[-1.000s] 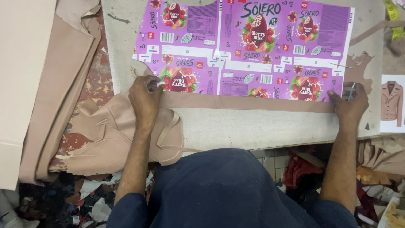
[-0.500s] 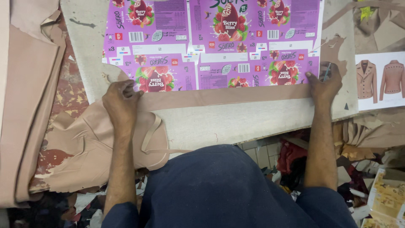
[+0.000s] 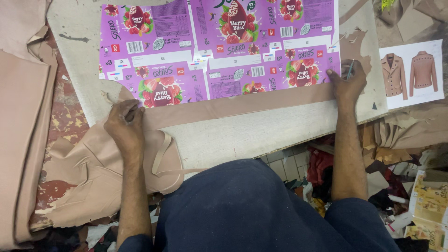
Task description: The person spreads a leather hide flat on the work table and smooths it by hand. They place large paper pattern pieces over the hide, reposition and align them, and trace around the patterns with a marking pen, then lay a printed sheet over the leather and pull the hide edge taut across it.
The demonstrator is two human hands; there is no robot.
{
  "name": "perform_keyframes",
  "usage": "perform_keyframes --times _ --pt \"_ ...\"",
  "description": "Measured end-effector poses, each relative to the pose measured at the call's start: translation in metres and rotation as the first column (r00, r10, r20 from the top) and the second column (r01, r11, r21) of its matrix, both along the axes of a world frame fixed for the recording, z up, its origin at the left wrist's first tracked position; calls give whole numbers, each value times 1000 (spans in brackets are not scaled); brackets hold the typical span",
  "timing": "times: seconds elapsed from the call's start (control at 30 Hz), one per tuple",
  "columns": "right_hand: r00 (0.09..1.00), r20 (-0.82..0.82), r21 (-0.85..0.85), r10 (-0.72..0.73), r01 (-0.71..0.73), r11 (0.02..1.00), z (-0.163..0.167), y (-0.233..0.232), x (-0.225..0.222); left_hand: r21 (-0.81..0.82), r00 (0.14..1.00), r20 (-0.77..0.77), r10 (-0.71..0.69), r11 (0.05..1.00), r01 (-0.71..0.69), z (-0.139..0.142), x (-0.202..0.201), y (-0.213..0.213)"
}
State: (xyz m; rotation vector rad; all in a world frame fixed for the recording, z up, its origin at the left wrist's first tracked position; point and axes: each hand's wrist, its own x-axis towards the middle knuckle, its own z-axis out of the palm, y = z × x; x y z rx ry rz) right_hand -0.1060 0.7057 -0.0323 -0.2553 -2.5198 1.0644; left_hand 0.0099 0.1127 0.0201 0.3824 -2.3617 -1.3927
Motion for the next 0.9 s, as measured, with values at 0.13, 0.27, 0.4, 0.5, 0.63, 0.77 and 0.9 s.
perform_keyframes --times 0.13,0.27,0.4,0.5,0.63,0.77,0.9 --pt "999 32 31 -4 3 1000 6 0 1 10 1000 7 -14 1000 14 1 0 -3" --pt "997 68 20 -33 32 999 14 -4 2 40 1000 7 -13 999 13 1 1 -6" --pt "1000 -4 52 19 -18 998 12 -7 4 38 1000 18 -19 999 19 0 2 -6" --pt "997 64 32 -48 46 998 6 -5 4 -2 999 8 -39 999 39 1 4 -5" --pt "994 -82 307 -73 95 947 1 -8 8 -39 998 6 -68 997 68 1 5 -5" --pt "987 -144 331 -73 118 936 2 -27 28 -23 998 5 -63 998 63 -5 7 -5" --pt "983 -111 246 -149 172 954 6 -43 53 -14 996 -33 -82 997 82 -17 11 -7"
